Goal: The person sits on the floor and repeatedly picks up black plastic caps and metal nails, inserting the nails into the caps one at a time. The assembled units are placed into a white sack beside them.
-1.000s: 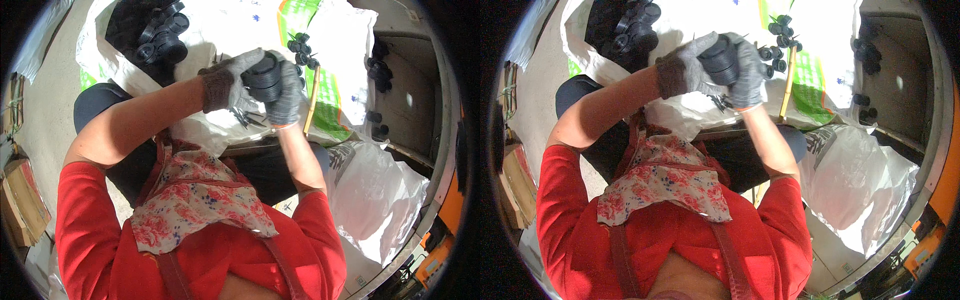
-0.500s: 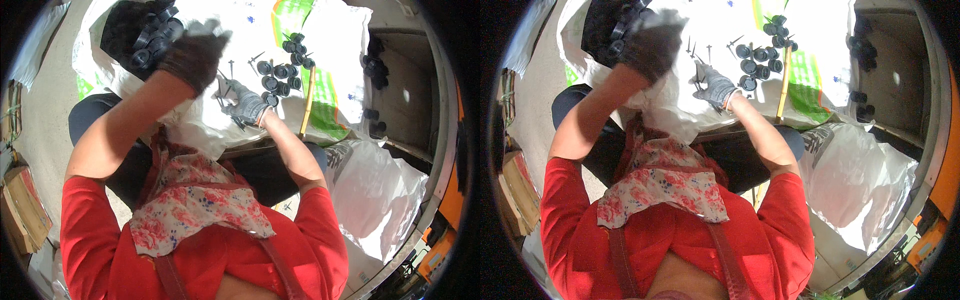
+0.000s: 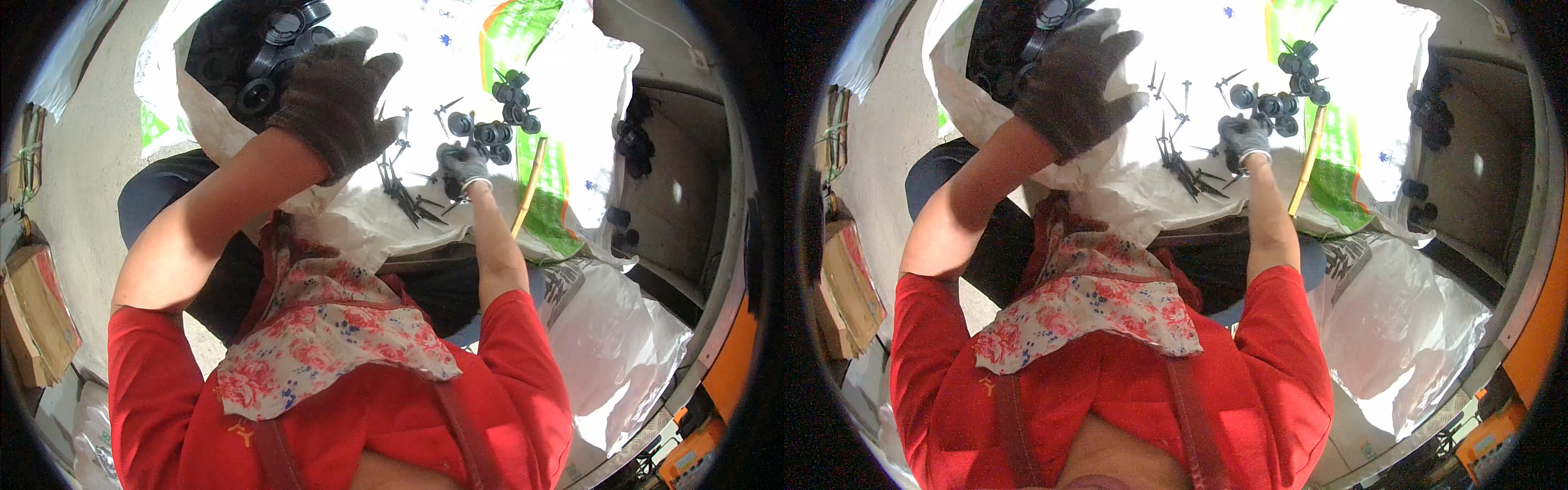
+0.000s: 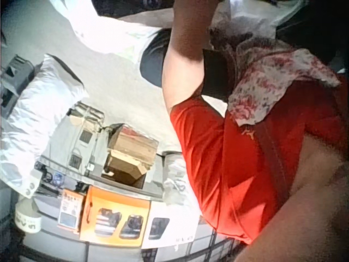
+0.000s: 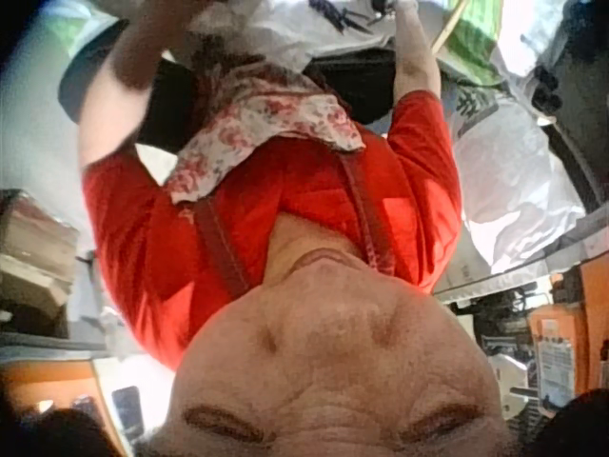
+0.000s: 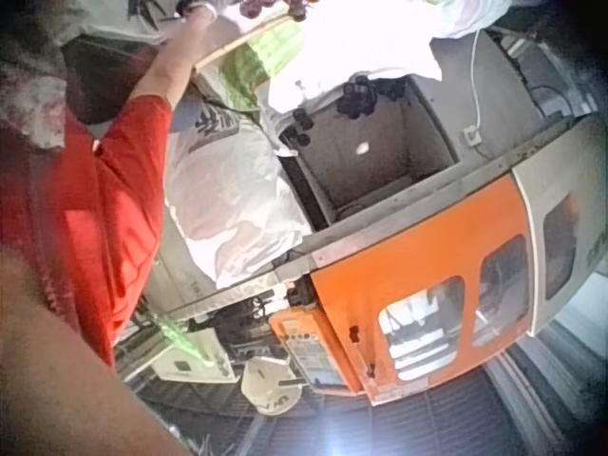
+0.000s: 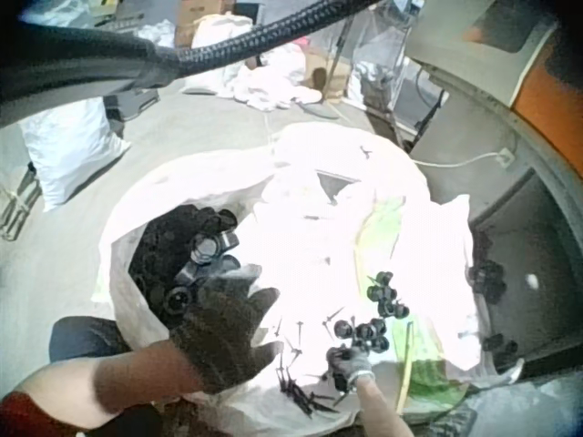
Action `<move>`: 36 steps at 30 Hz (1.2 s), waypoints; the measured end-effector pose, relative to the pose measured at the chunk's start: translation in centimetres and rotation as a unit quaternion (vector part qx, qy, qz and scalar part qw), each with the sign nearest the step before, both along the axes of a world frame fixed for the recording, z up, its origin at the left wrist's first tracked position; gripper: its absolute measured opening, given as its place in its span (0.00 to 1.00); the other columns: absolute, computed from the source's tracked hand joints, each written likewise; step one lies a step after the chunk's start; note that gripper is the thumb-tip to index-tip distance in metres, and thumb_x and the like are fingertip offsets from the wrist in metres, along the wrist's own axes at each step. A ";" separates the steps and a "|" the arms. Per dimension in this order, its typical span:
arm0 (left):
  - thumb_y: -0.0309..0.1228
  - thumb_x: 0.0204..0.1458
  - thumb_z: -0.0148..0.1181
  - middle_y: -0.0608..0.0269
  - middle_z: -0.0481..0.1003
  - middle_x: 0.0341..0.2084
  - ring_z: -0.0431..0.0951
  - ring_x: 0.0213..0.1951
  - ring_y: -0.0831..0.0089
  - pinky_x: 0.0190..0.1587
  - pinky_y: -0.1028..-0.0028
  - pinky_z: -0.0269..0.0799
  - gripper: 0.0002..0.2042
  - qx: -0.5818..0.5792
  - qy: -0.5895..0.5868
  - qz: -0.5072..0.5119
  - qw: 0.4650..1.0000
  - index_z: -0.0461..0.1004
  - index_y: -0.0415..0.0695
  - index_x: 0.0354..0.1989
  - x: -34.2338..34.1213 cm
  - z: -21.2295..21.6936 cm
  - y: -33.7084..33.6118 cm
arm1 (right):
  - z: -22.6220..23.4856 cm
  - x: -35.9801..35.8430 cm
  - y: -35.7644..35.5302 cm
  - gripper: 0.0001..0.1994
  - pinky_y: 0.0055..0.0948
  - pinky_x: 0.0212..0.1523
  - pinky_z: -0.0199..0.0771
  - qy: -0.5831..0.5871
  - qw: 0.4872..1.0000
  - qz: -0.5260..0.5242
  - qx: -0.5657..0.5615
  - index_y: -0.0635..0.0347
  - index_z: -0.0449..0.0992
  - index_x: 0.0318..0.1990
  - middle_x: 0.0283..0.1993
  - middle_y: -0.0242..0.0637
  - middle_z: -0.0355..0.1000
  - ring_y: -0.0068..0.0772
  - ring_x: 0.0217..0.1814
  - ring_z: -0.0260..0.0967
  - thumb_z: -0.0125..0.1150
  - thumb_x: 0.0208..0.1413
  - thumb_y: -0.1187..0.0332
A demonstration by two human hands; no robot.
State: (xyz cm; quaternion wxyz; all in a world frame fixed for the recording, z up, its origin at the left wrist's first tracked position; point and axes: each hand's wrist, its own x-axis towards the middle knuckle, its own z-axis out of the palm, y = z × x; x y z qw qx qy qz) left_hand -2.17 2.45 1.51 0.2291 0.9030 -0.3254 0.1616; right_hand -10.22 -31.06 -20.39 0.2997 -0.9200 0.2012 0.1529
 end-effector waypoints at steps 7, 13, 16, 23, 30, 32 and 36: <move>0.45 0.40 0.63 0.46 0.64 0.51 0.68 0.51 0.53 0.52 0.58 0.66 0.29 0.002 0.105 -0.037 0.994 0.67 0.43 0.50 -1.1 -0.2 -1.5 | 2.5 0.3 9.9 0.20 0.31 0.46 0.68 0.076 0.984 0.151 0.054 0.65 0.77 0.35 0.39 0.46 0.74 0.40 0.42 0.71 0.68 0.37 0.58; 0.44 0.40 0.67 0.43 0.67 0.49 0.69 0.50 0.55 0.53 0.65 0.66 0.31 0.030 0.319 -0.084 0.943 0.67 0.37 0.51 -1.0 0.1 -2.8 | 9.2 -0.1 9.9 0.18 0.27 0.40 0.71 0.014 0.965 0.047 0.258 0.64 0.74 0.35 0.33 0.40 0.75 0.31 0.36 0.71 0.72 0.36 0.66; 0.38 0.39 0.69 0.46 0.72 0.46 0.73 0.47 0.62 0.51 0.72 0.69 0.32 -0.004 0.498 -0.102 0.861 0.65 0.33 0.52 -1.3 0.4 -3.3 | 16.0 -1.1 10.6 0.15 0.21 0.35 0.71 -0.084 0.939 -0.023 0.334 0.64 0.72 0.35 0.31 0.33 0.72 0.23 0.34 0.69 0.70 0.41 0.72; 0.28 0.39 0.67 0.58 0.76 0.31 0.77 0.29 0.74 0.30 0.76 0.76 0.24 -0.099 0.504 -0.178 0.839 0.69 0.34 0.46 0.0 -4.8 -4.0 | 21.3 -1.7 13.0 0.42 0.27 0.48 0.70 -0.308 0.869 -0.044 0.385 0.61 0.54 0.60 0.51 0.40 0.63 0.30 0.49 0.64 0.74 0.36 0.72; 0.24 0.34 0.66 0.54 0.74 0.37 0.76 0.38 0.70 0.42 0.72 0.73 0.24 -0.100 0.469 -0.298 0.825 0.70 0.37 0.45 0.4 0.0 -3.8 | 19.6 -2.5 7.5 0.18 0.24 0.41 0.72 -0.087 0.916 0.104 0.377 0.62 0.77 0.39 0.38 0.35 0.75 0.24 0.41 0.70 0.72 0.40 0.65; 0.24 0.35 0.64 0.54 0.73 0.40 0.75 0.42 0.68 0.46 0.73 0.71 0.23 -0.143 0.434 -0.314 0.833 0.69 0.37 0.45 0.0 -0.9 -4.4 | 20.3 -2.4 8.8 0.16 0.24 0.36 0.71 -0.076 0.932 0.110 0.336 0.59 0.77 0.41 0.31 0.32 0.76 0.22 0.34 0.70 0.69 0.44 0.66; 0.28 0.37 0.66 0.54 0.74 0.41 0.76 0.40 0.66 0.46 0.71 0.73 0.24 -0.069 0.368 -0.239 0.896 0.69 0.36 0.46 1.4 -3.5 -5.6 | 19.2 -2.0 9.5 0.14 0.31 0.40 0.72 -0.233 0.939 0.158 0.199 0.60 0.77 0.40 0.39 0.40 0.75 0.36 0.39 0.72 0.65 0.45 0.67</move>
